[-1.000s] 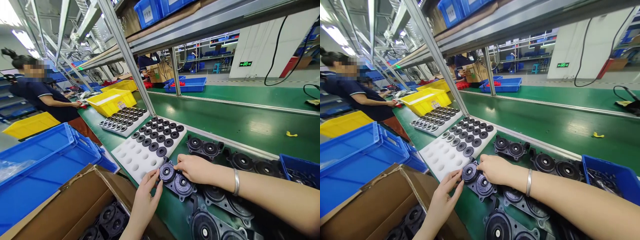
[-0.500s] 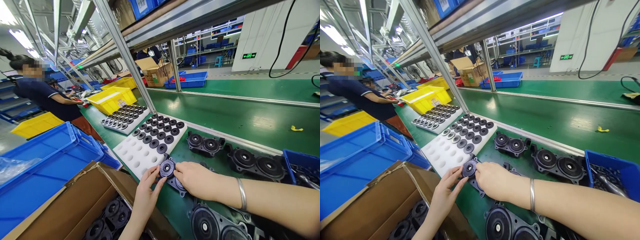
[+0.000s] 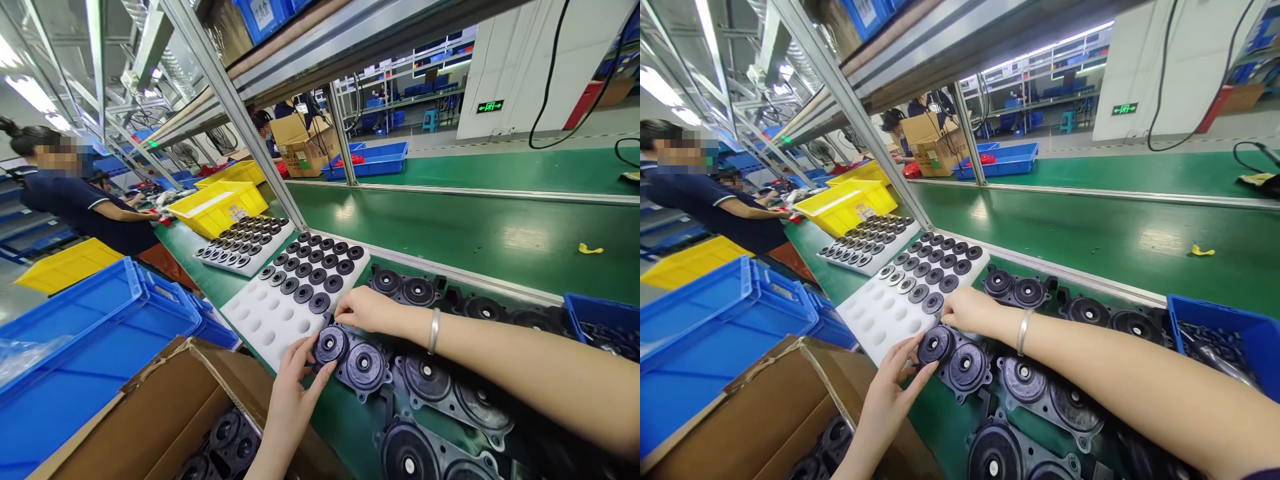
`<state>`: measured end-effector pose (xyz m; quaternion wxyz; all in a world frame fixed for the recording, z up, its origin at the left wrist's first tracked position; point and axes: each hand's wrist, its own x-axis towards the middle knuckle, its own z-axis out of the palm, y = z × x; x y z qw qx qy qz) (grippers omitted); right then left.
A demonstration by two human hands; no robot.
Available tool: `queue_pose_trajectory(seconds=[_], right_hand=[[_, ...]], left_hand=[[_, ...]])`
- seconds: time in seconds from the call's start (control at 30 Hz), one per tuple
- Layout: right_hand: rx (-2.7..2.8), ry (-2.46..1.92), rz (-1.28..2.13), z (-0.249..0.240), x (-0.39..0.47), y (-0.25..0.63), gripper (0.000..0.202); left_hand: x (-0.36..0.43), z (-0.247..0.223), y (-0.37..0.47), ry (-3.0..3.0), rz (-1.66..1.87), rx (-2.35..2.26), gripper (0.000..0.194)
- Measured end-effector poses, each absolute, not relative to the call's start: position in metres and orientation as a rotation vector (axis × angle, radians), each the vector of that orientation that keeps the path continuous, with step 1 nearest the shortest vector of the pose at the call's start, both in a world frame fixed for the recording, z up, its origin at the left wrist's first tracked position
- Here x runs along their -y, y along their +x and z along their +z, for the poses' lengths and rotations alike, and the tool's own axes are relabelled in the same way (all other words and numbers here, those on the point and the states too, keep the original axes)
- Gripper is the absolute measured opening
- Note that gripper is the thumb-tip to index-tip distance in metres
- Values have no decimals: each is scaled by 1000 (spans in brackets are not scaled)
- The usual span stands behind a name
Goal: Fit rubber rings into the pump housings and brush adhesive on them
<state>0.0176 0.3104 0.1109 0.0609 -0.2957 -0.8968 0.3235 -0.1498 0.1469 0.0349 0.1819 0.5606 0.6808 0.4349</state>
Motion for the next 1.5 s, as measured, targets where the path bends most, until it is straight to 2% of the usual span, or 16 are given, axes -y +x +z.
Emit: queue_pose_trajectory(seconds=[0.17,0.5,0.9,1.2,1.5], right_hand=[[2686,-942,1211,103,-316,2,15],[2455,-1115,1627,99,-317,3,25],[2271,-1170,1746,95,-313,-1,21],[2007,-1329,1985,95,-311,-4,28],[2078,-1225,2016,96,-314,3,28]], left_hand=[[-148,36,-152,1537,1196,-1908,54],[-148,37,-154,1513,1153,-1924,57],[-148,36,-153,1549,1162,-1909,53],[-148,35,-154,1536,1139,-1931,58],[-148,35,-155,1536,1144,-1932,55]])
